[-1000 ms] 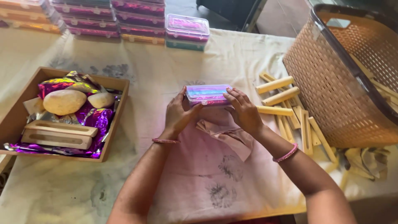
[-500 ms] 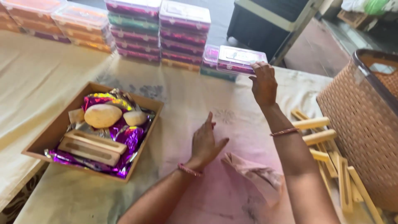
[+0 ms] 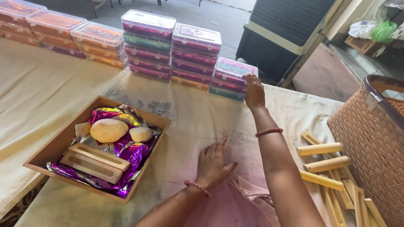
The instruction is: Packing small items into plastic cases and larger wooden pieces into a basket.
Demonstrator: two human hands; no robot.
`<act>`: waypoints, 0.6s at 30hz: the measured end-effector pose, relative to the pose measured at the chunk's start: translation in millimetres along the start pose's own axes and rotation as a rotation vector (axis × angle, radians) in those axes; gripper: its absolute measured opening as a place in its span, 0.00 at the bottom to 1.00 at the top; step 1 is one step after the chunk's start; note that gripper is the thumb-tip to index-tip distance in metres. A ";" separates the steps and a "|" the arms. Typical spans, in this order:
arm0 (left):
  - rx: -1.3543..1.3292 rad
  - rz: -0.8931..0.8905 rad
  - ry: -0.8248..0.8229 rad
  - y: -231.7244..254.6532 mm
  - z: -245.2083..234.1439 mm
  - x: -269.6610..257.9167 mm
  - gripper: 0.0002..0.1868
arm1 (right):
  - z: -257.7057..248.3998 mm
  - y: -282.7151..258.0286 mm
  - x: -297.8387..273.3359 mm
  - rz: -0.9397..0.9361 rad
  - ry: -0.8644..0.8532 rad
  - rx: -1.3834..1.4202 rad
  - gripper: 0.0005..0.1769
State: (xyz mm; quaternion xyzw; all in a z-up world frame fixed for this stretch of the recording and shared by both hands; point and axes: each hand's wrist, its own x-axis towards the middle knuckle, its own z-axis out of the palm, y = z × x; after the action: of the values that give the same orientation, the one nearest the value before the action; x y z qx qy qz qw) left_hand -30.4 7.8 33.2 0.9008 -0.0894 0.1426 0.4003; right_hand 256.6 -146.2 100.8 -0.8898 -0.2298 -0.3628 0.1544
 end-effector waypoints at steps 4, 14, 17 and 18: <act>0.012 -0.008 -0.025 -0.2 -0.8 -1.8 0.49 | 5.7 -1.1 2.8 -0.028 0.152 -0.187 0.33; -0.023 0.016 -0.014 -3.8 -1.8 -2.5 0.43 | -3.7 30.6 -13.3 0.223 0.175 0.081 0.20; 0.000 0.024 -0.016 -8.5 0.8 -0.9 0.42 | -19.7 84.2 -33.7 0.157 0.184 0.026 0.15; 0.025 0.030 -0.016 -8.4 1.9 -0.4 0.41 | -31.9 100.7 -43.6 0.142 0.214 -0.011 0.15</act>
State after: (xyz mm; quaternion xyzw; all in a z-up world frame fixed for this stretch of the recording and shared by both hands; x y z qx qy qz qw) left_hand -28.1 11.9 26.0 0.9053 -0.1044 0.1424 0.3863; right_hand 263.3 -258.6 80.8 -0.8608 -0.1464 -0.4451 0.1988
